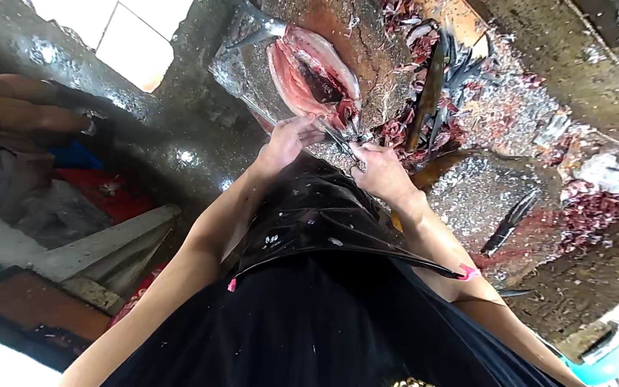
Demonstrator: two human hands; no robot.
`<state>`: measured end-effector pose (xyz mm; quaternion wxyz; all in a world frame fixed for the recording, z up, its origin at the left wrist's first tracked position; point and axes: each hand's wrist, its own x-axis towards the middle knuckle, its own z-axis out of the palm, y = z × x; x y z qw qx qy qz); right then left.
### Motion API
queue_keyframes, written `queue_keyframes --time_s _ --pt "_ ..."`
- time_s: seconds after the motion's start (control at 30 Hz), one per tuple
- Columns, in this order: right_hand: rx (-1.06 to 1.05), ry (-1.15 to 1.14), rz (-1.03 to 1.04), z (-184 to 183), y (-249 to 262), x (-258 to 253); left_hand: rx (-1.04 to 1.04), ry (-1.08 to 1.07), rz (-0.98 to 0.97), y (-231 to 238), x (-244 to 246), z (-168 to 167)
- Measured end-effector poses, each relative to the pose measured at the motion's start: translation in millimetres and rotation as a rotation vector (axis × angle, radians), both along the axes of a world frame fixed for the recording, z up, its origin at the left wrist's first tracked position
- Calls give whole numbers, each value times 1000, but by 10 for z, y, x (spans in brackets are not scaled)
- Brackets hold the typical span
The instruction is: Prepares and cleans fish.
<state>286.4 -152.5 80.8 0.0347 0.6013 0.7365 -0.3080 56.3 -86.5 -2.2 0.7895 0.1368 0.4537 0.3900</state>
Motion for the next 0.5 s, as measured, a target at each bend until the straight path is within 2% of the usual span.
queue_keyframes --time_s 0.5 --pt "52 0 37 -171 172 -265 85 19 -62 -8 -38 22"
